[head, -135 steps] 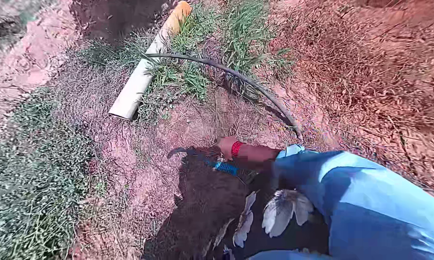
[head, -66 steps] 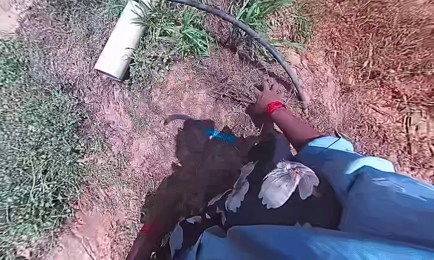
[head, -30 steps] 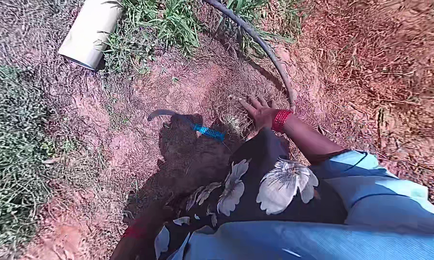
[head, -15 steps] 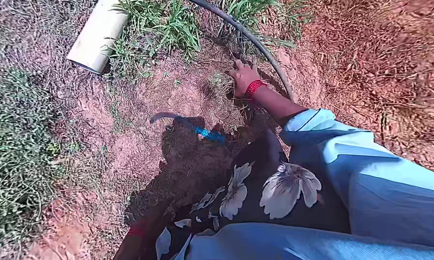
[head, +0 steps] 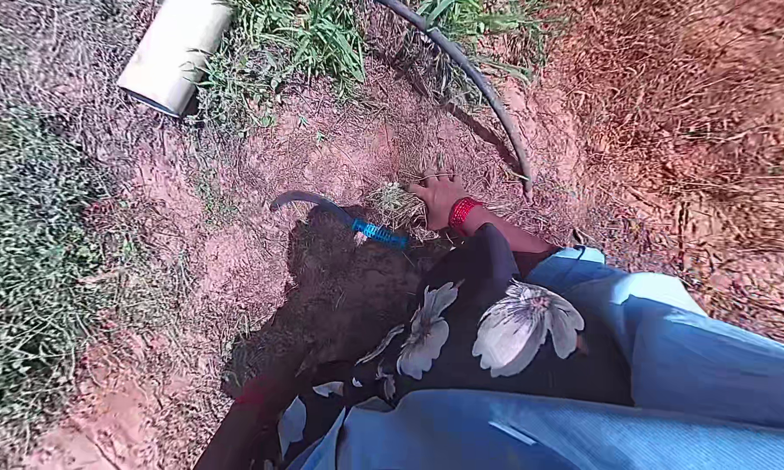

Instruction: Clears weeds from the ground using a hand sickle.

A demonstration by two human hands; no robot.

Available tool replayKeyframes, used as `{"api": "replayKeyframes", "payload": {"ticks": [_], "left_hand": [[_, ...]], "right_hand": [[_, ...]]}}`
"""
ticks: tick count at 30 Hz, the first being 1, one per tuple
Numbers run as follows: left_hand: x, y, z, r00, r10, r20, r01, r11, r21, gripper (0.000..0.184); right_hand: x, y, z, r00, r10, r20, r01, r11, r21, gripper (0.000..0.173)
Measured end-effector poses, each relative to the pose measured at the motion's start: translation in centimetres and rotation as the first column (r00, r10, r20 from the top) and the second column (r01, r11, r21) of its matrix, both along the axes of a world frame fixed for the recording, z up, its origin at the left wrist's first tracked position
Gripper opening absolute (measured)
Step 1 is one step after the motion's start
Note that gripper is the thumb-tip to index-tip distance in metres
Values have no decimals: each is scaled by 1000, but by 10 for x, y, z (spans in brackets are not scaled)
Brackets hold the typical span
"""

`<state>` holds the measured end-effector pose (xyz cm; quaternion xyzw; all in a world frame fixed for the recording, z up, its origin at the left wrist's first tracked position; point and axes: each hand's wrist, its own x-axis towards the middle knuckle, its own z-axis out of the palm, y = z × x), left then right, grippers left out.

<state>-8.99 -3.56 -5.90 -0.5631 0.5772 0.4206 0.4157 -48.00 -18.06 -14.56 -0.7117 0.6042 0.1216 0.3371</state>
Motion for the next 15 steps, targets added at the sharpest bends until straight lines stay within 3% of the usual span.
{"api": "replayKeyframes", "payload": {"ticks": [1, 4, 5, 8, 12, 15], "left_hand": [[-5, 1, 3, 1000, 11, 12, -10, 1000, -14, 57], [-8, 0, 5, 998, 53, -30, -54, 998, -33, 55], [-2, 4, 0, 995, 67, -72, -70, 996, -49, 54], [3, 11, -8, 998, 40, -41, -39, 999, 14, 58], [25, 17, -23, 1000, 17, -1, -17, 999, -51, 62], [0, 8, 1, 985, -82, -154, 54, 983, -177, 55]], "right_hand": [[8, 18, 2, 999, -35, 33, 35, 999, 8, 91], [40, 59, 13, 964, -251, 84, 249, 968, 35, 51], [45, 64, 14, 957, -279, 79, 276, 960, 45, 48], [33, 68, -18, 990, -138, 15, 138, 990, -11, 57], [29, 43, -14, 993, -118, 16, 119, 987, -110, 94], [23, 34, 3, 994, -109, -7, 109, 993, -54, 84]]}}
